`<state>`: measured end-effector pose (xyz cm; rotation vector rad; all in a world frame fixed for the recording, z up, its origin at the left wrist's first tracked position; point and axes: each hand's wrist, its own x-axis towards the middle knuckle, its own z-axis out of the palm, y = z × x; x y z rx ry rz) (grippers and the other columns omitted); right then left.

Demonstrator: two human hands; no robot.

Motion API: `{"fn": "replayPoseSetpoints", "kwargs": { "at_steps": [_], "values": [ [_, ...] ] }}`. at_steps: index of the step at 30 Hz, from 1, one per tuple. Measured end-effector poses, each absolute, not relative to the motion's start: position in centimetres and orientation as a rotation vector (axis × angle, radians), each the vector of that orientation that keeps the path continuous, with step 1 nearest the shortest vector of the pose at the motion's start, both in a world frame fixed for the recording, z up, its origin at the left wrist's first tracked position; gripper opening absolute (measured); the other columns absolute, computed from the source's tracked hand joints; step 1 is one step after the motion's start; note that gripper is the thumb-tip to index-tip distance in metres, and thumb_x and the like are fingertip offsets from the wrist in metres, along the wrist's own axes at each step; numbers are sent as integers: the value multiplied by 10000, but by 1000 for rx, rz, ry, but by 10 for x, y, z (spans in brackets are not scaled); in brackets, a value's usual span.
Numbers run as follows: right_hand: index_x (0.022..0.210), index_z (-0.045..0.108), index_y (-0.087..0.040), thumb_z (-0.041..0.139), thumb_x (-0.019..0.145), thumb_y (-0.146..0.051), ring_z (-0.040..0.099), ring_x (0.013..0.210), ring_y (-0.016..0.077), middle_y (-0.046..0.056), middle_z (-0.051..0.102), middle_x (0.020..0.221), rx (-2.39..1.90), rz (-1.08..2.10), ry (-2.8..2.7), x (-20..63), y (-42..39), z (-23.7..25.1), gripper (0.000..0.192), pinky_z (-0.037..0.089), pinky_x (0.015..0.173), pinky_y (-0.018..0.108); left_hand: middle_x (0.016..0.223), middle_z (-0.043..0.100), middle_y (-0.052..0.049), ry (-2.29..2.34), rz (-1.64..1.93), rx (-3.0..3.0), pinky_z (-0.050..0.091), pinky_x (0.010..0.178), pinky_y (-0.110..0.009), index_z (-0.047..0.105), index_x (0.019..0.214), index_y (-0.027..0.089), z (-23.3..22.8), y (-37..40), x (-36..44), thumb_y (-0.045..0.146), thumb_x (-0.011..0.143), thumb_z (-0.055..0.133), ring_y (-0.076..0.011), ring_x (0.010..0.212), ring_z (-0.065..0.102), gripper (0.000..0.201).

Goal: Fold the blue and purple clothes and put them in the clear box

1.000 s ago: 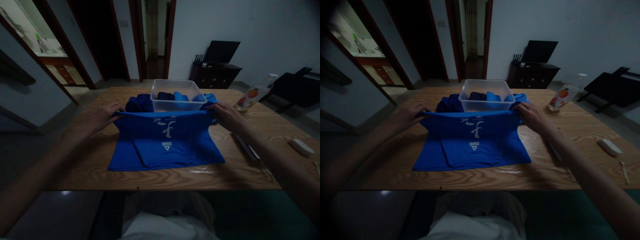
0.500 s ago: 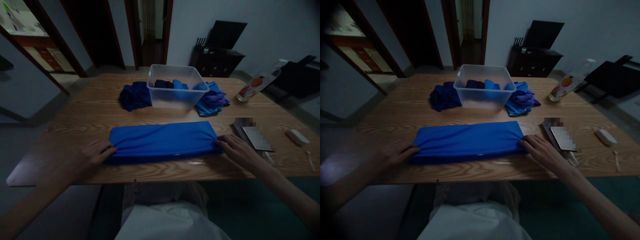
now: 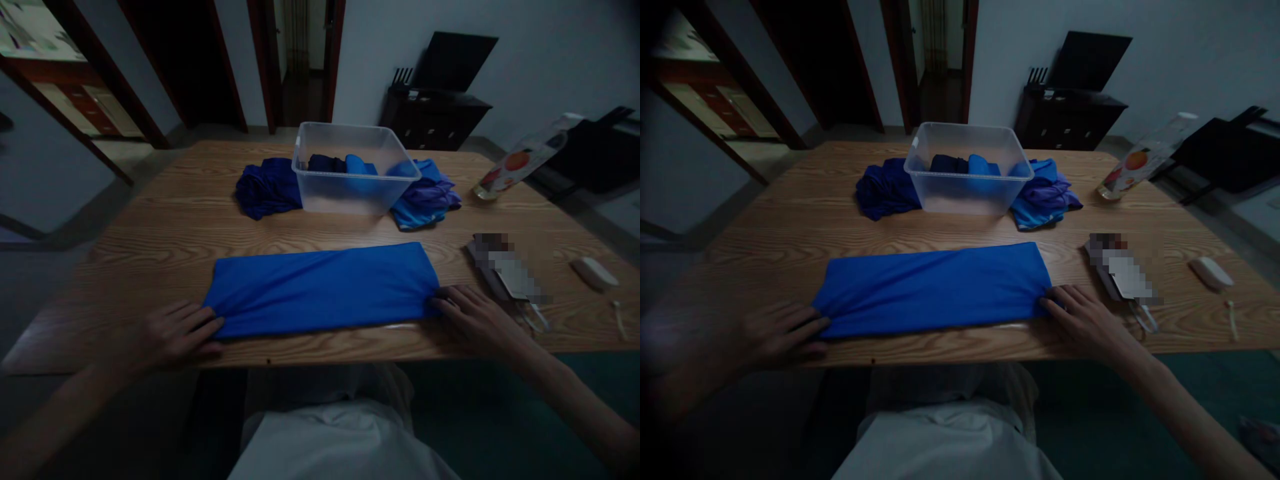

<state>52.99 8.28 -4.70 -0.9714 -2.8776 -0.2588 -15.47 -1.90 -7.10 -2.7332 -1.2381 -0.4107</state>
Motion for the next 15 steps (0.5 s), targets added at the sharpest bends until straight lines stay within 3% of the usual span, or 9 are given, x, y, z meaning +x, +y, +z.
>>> {"fn": "replayPoseSetpoints", "kwargs": {
  "at_steps": [2, 5, 8, 10, 12, 15],
  "values": [
    [1311, 683, -245, 582, 991, -289, 686, 1140, 413, 203, 706, 1273, -981, -200, -2880, 527, 77, -39, 339, 610, 934, 617, 1047, 826, -63, -1141, -410, -2700, 651, 768, -439, 828, 1095, 372, -60, -15, -143, 597, 962, 703, -299, 885, 789, 290],
    [1364, 629, -286, 601, 1016, -318, 650, 1275, 420, 183, 664, 1407, -1005, -100, -2816, 503, 73, -24, 351, 563, 1041, 659, 1039, 813, -70, -1381, -386, -2596, 621, 822, -449, 802, 1074, 333, -41, -3, -105, 512, 1063, 564, -292, 909, 777, 298],
    [1483, 566, -334, 531, 1093, -303, 603, 1407, 369, 136, 615, 1536, -1101, 16, -2676, 458, 83, -18, 393, 505, 1170, 618, 1364, 749, -120, -1740, -396, -2424, 562, 1089, -539, 711, 1388, 281, -37, 13, -57, 507, 1117, 450, -337, 1203, 731, 439],
    [1607, 478, -317, 494, 1126, -362, 510, 1524, 369, 134, 533, 1652, -1151, 30, -2642, 429, 97, -23, 483, 433, 1257, 627, 1611, 599, -142, -1814, -417, -2414, 448, 1252, -593, 521, 1629, 257, -45, 22, -31, 560, 1122, 424, -366, 1475, 581, 599],
    [1689, 388, -301, 463, 1149, -416, 397, 1619, 361, 128, 460, 1724, -1165, 19, -2650, 413, 114, -35, 557, 326, 1331, 643, 1723, 474, -141, -1850, -416, -2427, 373, 1314, -628, 355, 1736, 266, -56, 27, -18, 604, 1118, 413, -373, 1611, 432, 706],
    [1740, 311, -287, 433, 1163, -460, 337, 1659, 347, 132, 390, 1772, -1192, 25, -2675, 416, 134, -56, 615, 267, 1357, 646, 1769, 399, -133, -1890, -407, -2412, 339, 1332, -660, 261, 1772, 290, -72, 29, -17, 640, 1107, 420, -376, 1669, 332, 768]
  ]
}}
